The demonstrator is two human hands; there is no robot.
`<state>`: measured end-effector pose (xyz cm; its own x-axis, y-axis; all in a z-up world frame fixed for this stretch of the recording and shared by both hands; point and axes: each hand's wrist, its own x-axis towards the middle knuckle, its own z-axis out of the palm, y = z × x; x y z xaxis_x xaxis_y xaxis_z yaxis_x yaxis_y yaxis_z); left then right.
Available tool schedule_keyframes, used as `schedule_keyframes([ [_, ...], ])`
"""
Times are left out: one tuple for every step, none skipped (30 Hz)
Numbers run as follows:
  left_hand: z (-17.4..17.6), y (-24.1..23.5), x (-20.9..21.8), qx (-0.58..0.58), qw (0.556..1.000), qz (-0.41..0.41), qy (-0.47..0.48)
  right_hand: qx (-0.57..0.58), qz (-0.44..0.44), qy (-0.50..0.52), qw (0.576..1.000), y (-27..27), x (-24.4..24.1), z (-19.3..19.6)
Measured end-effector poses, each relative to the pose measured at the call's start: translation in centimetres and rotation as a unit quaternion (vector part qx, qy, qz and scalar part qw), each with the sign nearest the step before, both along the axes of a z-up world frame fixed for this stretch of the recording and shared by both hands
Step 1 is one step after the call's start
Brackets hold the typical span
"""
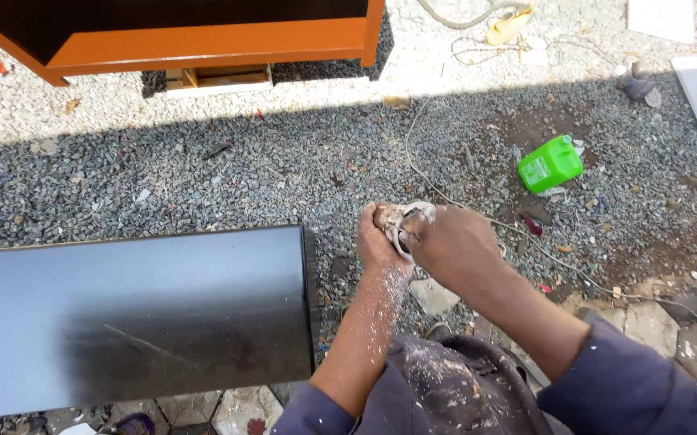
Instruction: Mixing filler material in a small container and applying it to the edges of a wooden cabinet to repair or finish it.
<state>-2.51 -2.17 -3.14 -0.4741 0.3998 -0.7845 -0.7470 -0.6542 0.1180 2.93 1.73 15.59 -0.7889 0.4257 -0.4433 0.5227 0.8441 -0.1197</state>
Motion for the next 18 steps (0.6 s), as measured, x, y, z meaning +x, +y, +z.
schedule_keyframes([
  [-0.3, 0.1, -0.2, -0.011, 1.000, 0.000, -0.005, 0.014, 0.002, -0.018, 1.000, 0.0, -0.4, -0.5],
  [-0.6, 0.2, -0.5, -0.023, 1.000, 0.000, -0.010, 0.028, 0.004, -0.037, 0.999, 0.1, -0.9, -1.0],
  [-0.8, 0.1, -0.9, -0.020, 1.000, 0.002, -0.003, 0.031, 0.006, -0.030, 0.999, 0.4, -1.1, -1.3],
  [-0.9, 0.1, -1.3, -0.052, 0.998, -0.023, 0.022, -0.006, -0.028, -0.025, 0.999, 0.7, -1.3, -1.7],
  [-1.2, 0.0, -1.3, -0.085, 0.994, -0.048, 0.045, -0.045, -0.061, -0.022, 0.997, 0.9, -1.2, -2.1],
  [0.1, -0.2, -1.5, -0.083, 0.994, -0.046, 0.049, -0.043, -0.060, -0.017, 0.997, 0.8, -1.3, -2.1],
  [1.4, -0.4, -1.6, -0.096, 0.993, -0.057, 0.049, -0.062, -0.077, -0.028, 0.995, 0.8, -1.3, -2.1],
  [2.7, -0.6, -1.7, -0.110, 0.991, -0.067, 0.048, -0.082, -0.094, -0.040, 0.991, 0.8, -1.3, -2.2],
  [1.8, -0.5, -2.0, -0.108, 0.991, -0.066, 0.052, -0.081, -0.094, -0.035, 0.992, 1.0, -1.5, -2.0],
  [0.8, -0.3, -2.3, -0.100, 0.994, -0.040, 0.026, -0.101, -0.115, -0.022, 0.988, 1.2, -1.7, -1.8],
  [-0.1, 0.0, -2.6, -0.090, 0.996, -0.015, -0.001, -0.121, -0.135, -0.009, 0.983, 1.6, -1.8, -1.6],
  [1.4, -0.5, -2.9, -0.087, 0.996, -0.015, 0.002, -0.119, -0.136, -0.006, 0.984, 1.6, -2.5, -0.8],
  [2.8, -0.9, -3.2, -0.126, 0.989, -0.069, 0.045, -0.121, -0.088, -0.022, 0.988, 1.6, -3.1, 0.0],
  [4.2, -1.3, -3.5, -0.164, 0.975, -0.123, 0.087, -0.122, -0.041, -0.038, 0.991, 1.6, -3.8, 0.8],
  [3.4, -1.0, -3.9, -0.163, 0.975, -0.124, 0.089, -0.121, -0.042, -0.036, 0.991, 2.1, -4.0, 0.5],
  [2.6, -0.6, -4.3, -0.154, 0.982, -0.091, 0.054, -0.135, -0.062, -0.028, 0.988, 2.5, -4.2, 0.1],
  [1.8, -0.2, -4.9, -0.144, 0.988, -0.059, 0.020, -0.149, -0.083, -0.019, 0.985, 3.1, -4.5, -0.3],
  [0.9, 0.8, -5.6, -0.143, 0.988, -0.060, 0.023, -0.148, -0.085, -0.016, 0.985, 3.5, -4.9, -0.2],
])
